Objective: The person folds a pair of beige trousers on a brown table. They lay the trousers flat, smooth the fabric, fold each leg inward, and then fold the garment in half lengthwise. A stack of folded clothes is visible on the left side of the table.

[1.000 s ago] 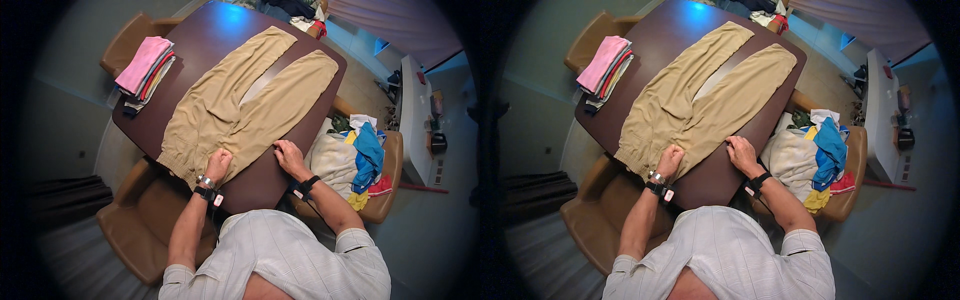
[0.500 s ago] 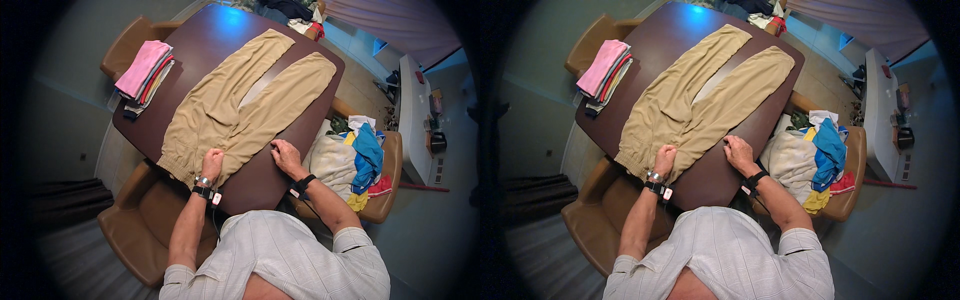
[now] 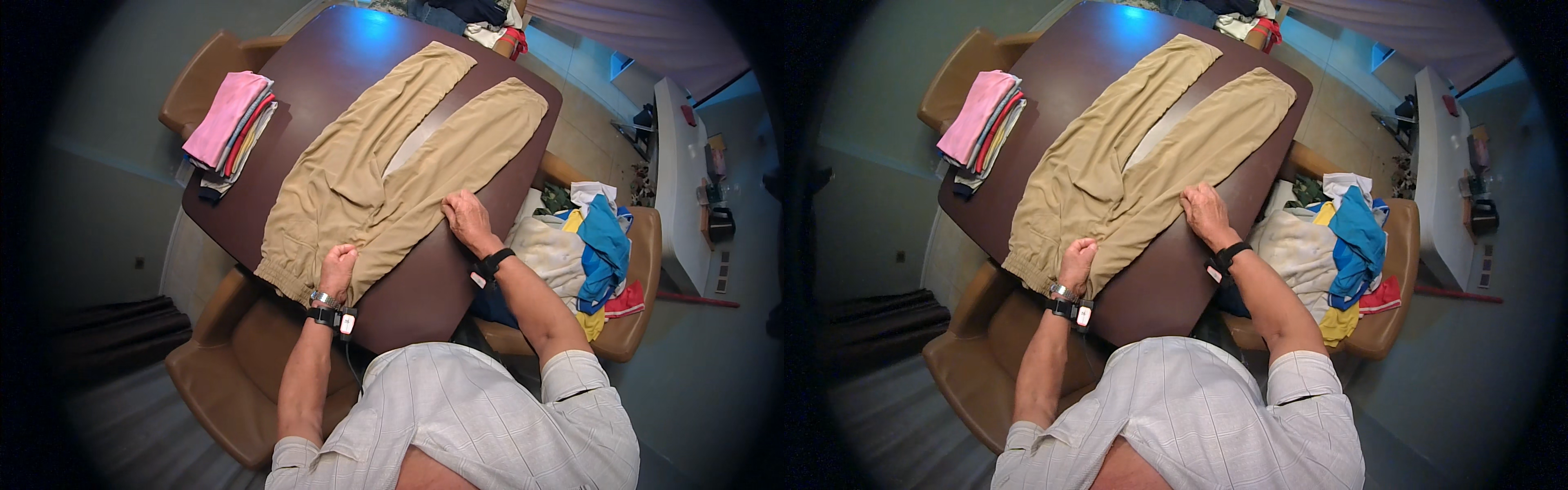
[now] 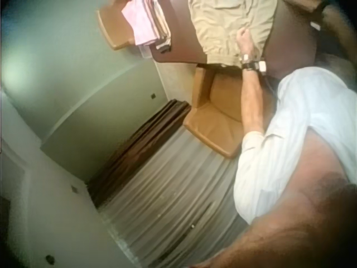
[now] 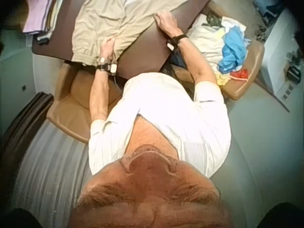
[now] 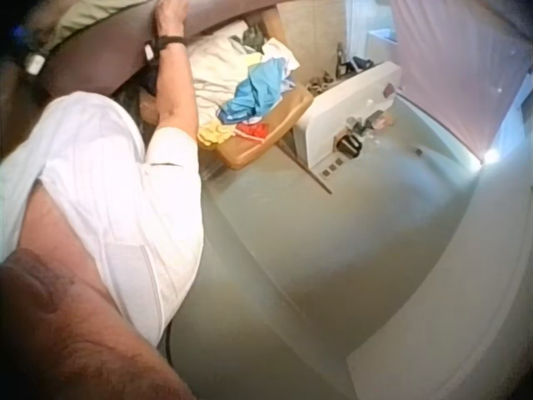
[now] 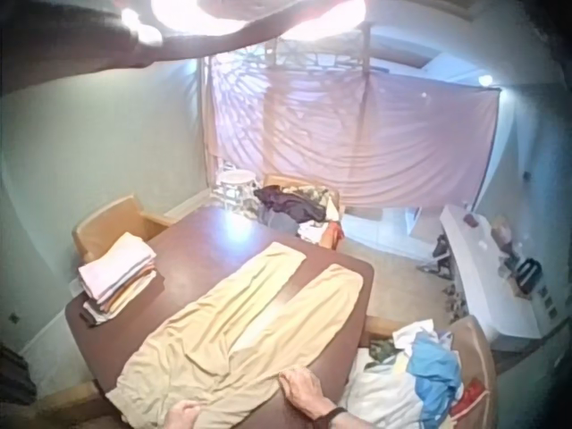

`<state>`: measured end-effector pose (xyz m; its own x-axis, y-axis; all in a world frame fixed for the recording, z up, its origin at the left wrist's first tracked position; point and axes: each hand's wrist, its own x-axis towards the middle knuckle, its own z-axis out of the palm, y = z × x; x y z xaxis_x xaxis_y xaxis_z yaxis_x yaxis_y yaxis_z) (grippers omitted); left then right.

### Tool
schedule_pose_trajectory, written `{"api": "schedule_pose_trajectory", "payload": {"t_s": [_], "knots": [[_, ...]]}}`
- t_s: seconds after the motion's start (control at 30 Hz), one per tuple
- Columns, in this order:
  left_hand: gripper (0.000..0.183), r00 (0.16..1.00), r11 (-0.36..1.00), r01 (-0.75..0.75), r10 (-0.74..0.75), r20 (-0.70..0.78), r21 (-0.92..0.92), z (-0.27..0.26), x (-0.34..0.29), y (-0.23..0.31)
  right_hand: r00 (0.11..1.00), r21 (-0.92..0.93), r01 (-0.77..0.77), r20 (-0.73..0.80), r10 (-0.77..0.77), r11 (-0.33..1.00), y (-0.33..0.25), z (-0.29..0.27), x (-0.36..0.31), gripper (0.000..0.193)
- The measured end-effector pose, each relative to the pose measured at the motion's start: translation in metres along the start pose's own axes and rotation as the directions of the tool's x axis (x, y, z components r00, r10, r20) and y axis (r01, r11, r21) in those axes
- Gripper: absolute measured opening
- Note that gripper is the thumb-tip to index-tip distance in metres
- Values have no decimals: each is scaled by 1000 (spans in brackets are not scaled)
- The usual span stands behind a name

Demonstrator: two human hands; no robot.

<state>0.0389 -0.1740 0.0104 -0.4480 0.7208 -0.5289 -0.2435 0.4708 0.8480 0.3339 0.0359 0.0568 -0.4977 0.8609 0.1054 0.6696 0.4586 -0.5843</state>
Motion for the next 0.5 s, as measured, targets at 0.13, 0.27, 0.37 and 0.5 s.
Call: {"api": "schedule_pose_trajectory", "payload": {"t_s": [0.13,0.27,0.37,0.5], "knots": [[25,999,999,43,-44,24,12,-1,0,4,992,-2,111,-60,-111,994,6,-7,20,10],[27,997,997,71,-71,27,-3,-3,1,3,976,30,210,45,-211,977,12,-14,29,16],[28,996,997,81,-80,28,-14,-6,2,0,962,33,259,79,-260,965,17,-27,17,21],[31,995,996,85,-85,59,-6,-4,4,3,965,-16,254,68,-252,967,35,-26,12,17]]}}
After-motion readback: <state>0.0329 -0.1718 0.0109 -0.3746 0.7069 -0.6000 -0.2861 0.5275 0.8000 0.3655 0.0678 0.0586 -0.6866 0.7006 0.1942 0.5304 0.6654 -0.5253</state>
